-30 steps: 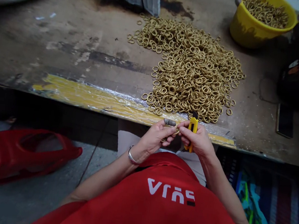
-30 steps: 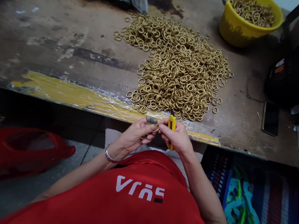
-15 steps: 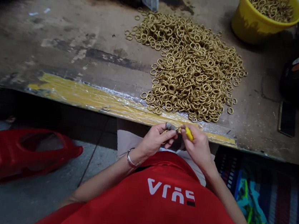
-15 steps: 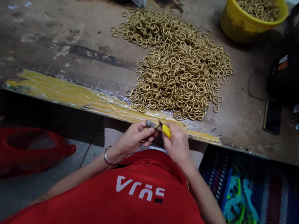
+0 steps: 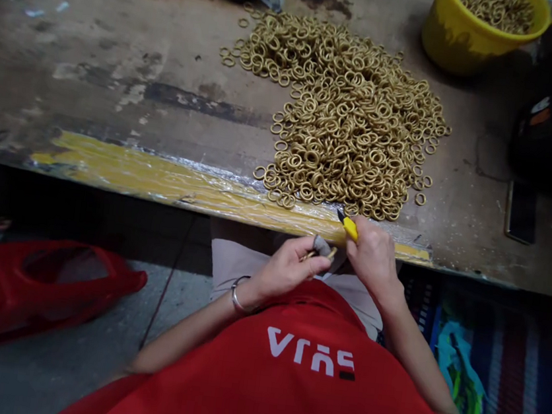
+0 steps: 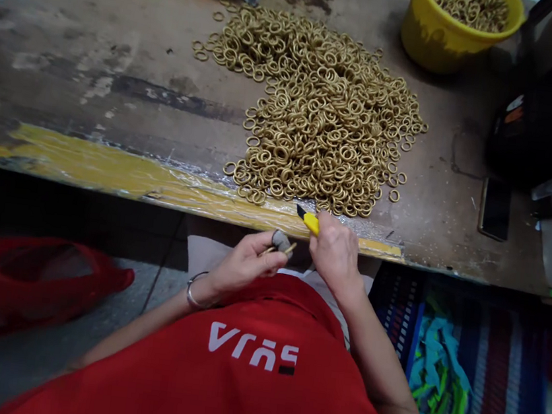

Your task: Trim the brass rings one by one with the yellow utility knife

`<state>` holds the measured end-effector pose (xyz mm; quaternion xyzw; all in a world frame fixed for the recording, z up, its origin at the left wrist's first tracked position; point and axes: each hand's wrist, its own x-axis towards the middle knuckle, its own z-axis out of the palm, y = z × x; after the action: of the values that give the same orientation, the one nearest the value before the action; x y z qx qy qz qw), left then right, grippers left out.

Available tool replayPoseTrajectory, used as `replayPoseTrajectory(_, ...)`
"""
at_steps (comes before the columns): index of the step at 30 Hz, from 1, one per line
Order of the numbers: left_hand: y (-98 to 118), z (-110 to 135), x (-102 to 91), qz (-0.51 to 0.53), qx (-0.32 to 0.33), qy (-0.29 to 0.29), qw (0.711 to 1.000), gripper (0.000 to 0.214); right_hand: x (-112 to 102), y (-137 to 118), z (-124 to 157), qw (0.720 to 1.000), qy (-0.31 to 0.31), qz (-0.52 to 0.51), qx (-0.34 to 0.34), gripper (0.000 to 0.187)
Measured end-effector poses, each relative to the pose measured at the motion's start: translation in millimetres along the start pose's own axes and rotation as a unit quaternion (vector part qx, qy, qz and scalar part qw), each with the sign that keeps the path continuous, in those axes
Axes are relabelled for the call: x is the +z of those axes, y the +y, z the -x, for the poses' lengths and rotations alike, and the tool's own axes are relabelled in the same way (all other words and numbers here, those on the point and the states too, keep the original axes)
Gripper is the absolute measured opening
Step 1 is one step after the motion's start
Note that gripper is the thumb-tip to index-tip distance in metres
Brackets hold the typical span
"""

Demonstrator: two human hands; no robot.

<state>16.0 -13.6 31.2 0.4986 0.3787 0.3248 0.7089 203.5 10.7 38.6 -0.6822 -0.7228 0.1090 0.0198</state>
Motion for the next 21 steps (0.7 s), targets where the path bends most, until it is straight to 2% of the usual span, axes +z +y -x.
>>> replayPoseTrajectory(2,-9.4,-3.4,-4.9,0.101,-0.052,0.034,0.993,0.038,4.9,3.8,-2.2,0.999,0.034,-0.017,-0.019,0.020)
replayPoseTrajectory(5,-23.2,-7.1,-10.0,0.192,-0.076,0.061,0.976,0.044,14.1,4.9,-7.7,0.998,0.061,0.001,-0.018,0.026)
replayPoseTrajectory(10,-27.0,-9.1,-10.2,0.284,-0.096,0.041,0.953,0.034,16.3,-4.9,-23.2,0.997,0.031,0.073,0.003,0.017)
replayPoseTrajectory(13,-25.1,-12.0,-11.8,0.304,-0.114,0.028,0.946,0.036,12.3,-10.3,-32.0,0.997,0.024,0.077,0.020,0.015)
replayPoseTrajectory(17,-24.2,-18.1,-13.9,0.295,-0.129,0.055,0.945,0.043,10.3,-7.0,-38.7,0.998,0.021,0.061,0.007,0.012)
replayPoseTrajectory(19,-23.3,-22.0,-13.8,0.283,-0.130,0.078,0.947,0.043,10.2,-0.7,-39.1,0.999,0.045,0.009,-0.007,0.012)
replayPoseTrajectory(21,-21.1,-26.4,-13.3,0.270,-0.120,0.100,0.950,0.042,9.5,6.2,-37.3,0.991,0.080,-0.104,-0.013,0.016)
